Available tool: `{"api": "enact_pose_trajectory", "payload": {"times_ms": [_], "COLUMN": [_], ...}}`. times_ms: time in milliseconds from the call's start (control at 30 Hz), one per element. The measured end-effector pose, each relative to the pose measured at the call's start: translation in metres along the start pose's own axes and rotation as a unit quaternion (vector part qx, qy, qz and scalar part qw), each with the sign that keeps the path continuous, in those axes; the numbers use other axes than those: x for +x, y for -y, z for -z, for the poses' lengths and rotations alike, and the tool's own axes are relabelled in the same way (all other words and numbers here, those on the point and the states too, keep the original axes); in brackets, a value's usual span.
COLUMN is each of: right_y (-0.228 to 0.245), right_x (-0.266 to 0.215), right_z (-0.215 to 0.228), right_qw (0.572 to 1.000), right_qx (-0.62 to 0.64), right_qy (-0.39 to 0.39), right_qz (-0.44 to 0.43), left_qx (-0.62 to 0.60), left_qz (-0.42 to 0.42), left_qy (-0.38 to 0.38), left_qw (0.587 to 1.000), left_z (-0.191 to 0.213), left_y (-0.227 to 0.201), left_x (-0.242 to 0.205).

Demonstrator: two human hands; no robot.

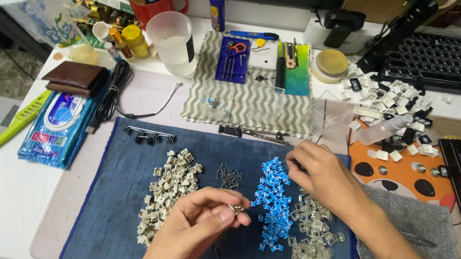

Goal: The person assembles mechanical keyboard switches by hand. They pick up a switch housing, insert a metal stem, place a blue stem on top, and add a clear housing cover. The person repeats this process for multiple switches, placing the completed units into a clear container.

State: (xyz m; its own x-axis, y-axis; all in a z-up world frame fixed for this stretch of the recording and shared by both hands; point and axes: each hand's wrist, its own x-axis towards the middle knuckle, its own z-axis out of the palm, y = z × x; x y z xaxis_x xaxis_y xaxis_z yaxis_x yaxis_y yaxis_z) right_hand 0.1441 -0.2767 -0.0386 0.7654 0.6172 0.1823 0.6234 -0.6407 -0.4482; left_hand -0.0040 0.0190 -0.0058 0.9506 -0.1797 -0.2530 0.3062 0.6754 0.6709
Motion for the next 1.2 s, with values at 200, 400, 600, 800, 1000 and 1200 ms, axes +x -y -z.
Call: {"api": "enact_pose_trajectory", "payload": {"times_ms": [200, 400, 600, 800, 1000, 1200], "right_y": [0.006, 0.016, 0.023, 0.080, 0.111, 0.143], "right_x": [0.005, 0.012, 0.004, -0.025, -0.052, -0.049], "right_z": [-0.004, -0.008, 0.009, 0.022, -0.012, -0.015], "right_qw": [0.998, 0.991, 0.987, 0.896, 0.798, 0.689], "right_qx": [0.016, 0.019, -0.002, 0.336, 0.528, 0.595], "right_qy": [0.036, 0.047, 0.043, -0.086, -0.156, -0.200], "right_qz": [-0.048, -0.122, -0.158, -0.279, -0.245, -0.362], "left_qx": [0.034, 0.071, 0.134, 0.158, 0.054, 0.052], "left_qz": [0.005, -0.014, 0.007, 0.102, 0.120, 0.094], "left_qy": [0.010, 0.022, -0.005, 0.031, 0.071, 0.108], "left_qw": [0.999, 0.997, 0.991, 0.982, 0.989, 0.988], "left_z": [0.003, -0.001, -0.004, -0.015, -0.015, -0.016], "left_y": [-0.004, -0.014, -0.017, 0.004, 0.034, 0.038], "left_x": [0.018, 0.037, 0.040, 0.034, 0.026, 0.023]}}
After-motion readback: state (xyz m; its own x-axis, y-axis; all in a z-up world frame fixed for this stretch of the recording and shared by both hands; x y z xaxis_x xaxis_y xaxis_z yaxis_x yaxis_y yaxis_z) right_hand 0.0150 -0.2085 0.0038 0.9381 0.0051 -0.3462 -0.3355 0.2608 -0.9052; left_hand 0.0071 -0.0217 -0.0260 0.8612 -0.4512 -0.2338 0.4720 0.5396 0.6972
